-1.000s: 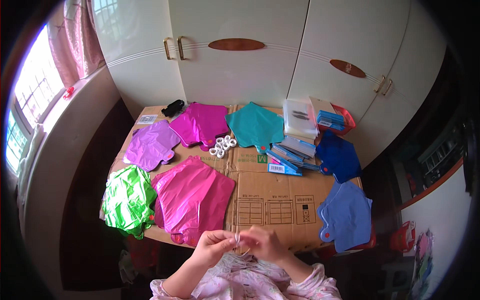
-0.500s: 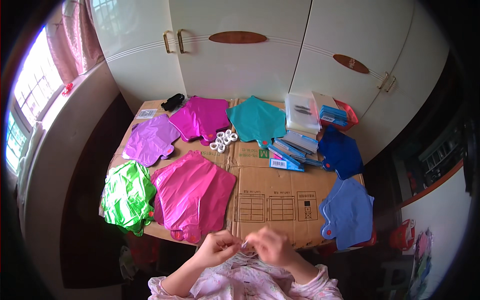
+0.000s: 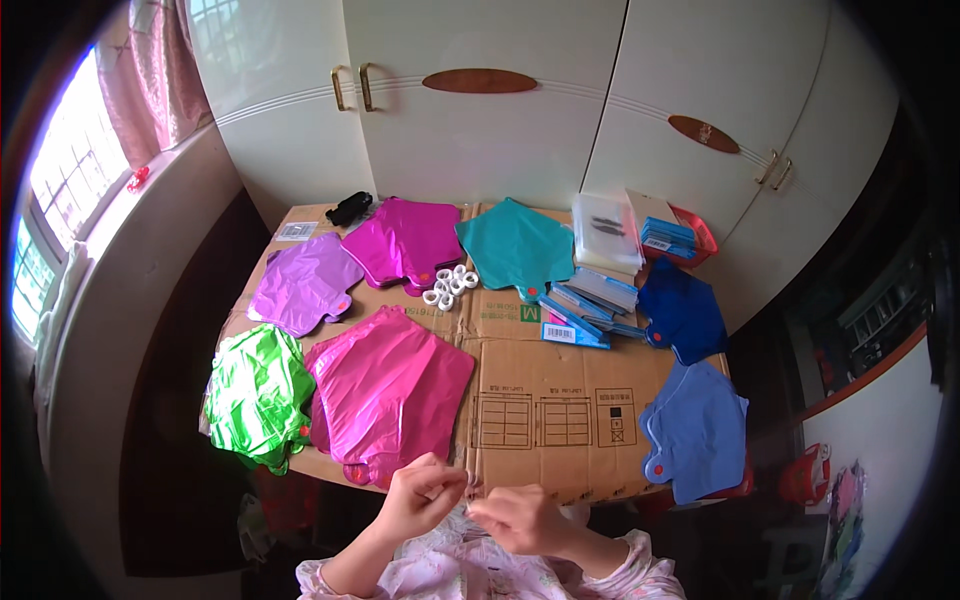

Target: The person is threading small white plastic rings onto a white cord at a workbench.

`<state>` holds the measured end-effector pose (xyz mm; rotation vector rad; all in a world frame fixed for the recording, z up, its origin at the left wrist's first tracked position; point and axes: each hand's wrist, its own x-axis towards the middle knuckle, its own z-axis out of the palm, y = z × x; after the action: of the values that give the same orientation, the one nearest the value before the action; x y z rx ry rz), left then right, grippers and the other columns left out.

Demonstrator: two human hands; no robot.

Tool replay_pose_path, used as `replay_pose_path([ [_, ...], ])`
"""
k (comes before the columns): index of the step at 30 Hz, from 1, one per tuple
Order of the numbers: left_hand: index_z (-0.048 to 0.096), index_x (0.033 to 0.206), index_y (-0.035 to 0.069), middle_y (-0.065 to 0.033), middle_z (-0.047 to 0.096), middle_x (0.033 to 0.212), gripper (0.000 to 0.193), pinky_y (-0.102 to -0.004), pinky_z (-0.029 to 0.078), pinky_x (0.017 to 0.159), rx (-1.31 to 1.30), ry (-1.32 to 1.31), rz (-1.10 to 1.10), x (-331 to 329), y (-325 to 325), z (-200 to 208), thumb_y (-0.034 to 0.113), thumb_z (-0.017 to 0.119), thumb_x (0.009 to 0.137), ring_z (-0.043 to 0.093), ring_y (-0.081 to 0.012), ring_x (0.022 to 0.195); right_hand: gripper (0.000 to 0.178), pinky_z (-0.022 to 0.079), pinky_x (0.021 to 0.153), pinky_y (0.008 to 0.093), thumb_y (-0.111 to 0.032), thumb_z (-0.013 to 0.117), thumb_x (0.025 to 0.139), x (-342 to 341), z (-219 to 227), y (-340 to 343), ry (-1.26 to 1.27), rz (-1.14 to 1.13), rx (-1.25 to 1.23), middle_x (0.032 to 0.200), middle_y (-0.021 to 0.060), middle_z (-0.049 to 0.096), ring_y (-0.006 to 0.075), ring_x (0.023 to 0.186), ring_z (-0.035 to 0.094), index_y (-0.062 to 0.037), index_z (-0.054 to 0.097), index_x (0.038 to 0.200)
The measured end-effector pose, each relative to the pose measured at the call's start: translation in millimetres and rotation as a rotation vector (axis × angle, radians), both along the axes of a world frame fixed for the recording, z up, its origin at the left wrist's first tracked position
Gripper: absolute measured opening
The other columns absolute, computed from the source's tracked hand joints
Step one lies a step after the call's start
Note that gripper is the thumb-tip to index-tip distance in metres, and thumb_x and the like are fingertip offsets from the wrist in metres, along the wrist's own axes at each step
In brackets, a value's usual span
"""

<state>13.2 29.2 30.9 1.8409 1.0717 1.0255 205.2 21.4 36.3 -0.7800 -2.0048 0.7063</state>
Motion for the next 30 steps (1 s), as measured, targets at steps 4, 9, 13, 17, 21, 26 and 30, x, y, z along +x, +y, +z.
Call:
replay_pose_path([
  [4,0.065,0.081,-0.001,-0.0046,0.056,0.066,0.007,-0.0241,0.037,0.055,-0.478,-0.630,-0.341,-2.5,-9.0,2.6,0.000,0.062,0.076,0.049,-0.0120,0.064,0.010,0.044,0.045,0.0332,-0.009,0.064,0.076,-0.8,-14.1,0.8,-0.046,-0.064,-0.053,0.061,0.0065,0.052,0.0226,0.050,0.054,-0.0079,0.062,0.086],
  [9,0.064,0.082,-0.004,-0.0090,0.057,0.076,0.008,-0.0256,0.039,0.060,-0.085,-0.115,-0.172,-5.7,-1.0,5.6,-0.003,0.057,0.078,0.051,-0.0137,0.069,0.007,0.045,0.046,0.0314,-0.009,0.063,0.078,4.4,7.0,-9.5,0.024,0.001,-0.117,0.064,0.0075,0.056,0.0210,0.051,0.056,-0.0066,0.063,0.084],
  [13,0.063,0.081,-0.006,-0.0099,0.057,0.076,0.008,-0.0261,0.041,0.065,-0.450,-0.735,-0.189,-1.4,-13.4,0.0,-0.001,0.058,0.078,0.052,-0.0149,0.072,0.006,0.044,0.046,0.0304,-0.010,0.062,0.080,-10.5,-14.4,-9.1,0.033,0.004,-0.118,0.063,0.0069,0.055,0.0171,0.052,0.055,-0.0051,0.062,0.082],
  [17,0.063,0.083,-0.006,-0.0108,0.058,0.074,0.009,-0.0263,0.041,0.064,-0.132,-0.160,-0.278,-11.9,-5.3,2.1,-0.002,0.058,0.078,0.053,-0.0154,0.072,0.009,0.044,0.047,0.0318,-0.007,0.061,0.080,-1.3,-3.6,-10.0,0.038,0.000,-0.145,0.067,0.0069,0.056,0.0217,0.052,0.056,-0.0058,0.064,0.088],
  [21,0.065,0.084,-0.003,-0.0079,0.058,0.071,0.011,-0.0274,0.042,0.062,-0.390,-0.614,-0.097,-13.3,-20.1,-7.0,-0.001,0.059,0.076,0.053,-0.0170,0.069,0.005,0.045,0.057,0.0319,-0.006,0.065,0.077,-20.5,-35.7,-14.0,0.024,0.023,-0.205,0.068,0.0057,0.057,0.0230,0.064,0.057,-0.0058,0.063,0.081],
  [26,0.065,0.084,-0.002,-0.0108,0.060,0.073,0.011,-0.0307,0.045,0.065,-0.306,0.052,-0.289,-37.9,-16.3,-1.4,0.002,0.060,0.075,0.057,-0.0197,0.070,0.014,0.045,0.065,0.0325,-0.005,0.068,0.071,-21.2,-30.7,-2.9,-0.058,-0.002,0.029,0.076,0.0051,0.059,0.0239,0.067,0.054,-0.0067,0.062,0.084],
  [30,0.064,0.076,0.000,-0.0103,0.059,0.067,0.006,-0.0308,0.043,0.058,-0.569,-0.860,0.058,-29.1,-35.8,-3.9,0.000,0.060,0.072,0.056,-0.0190,0.066,0.013,0.049,0.060,0.0333,-0.006,0.066,0.073,-39.5,-42.6,-18.4,-0.043,0.119,-0.115,0.073,0.0046,0.057,0.0219,0.068,0.057,-0.0043,0.061,0.084],
])
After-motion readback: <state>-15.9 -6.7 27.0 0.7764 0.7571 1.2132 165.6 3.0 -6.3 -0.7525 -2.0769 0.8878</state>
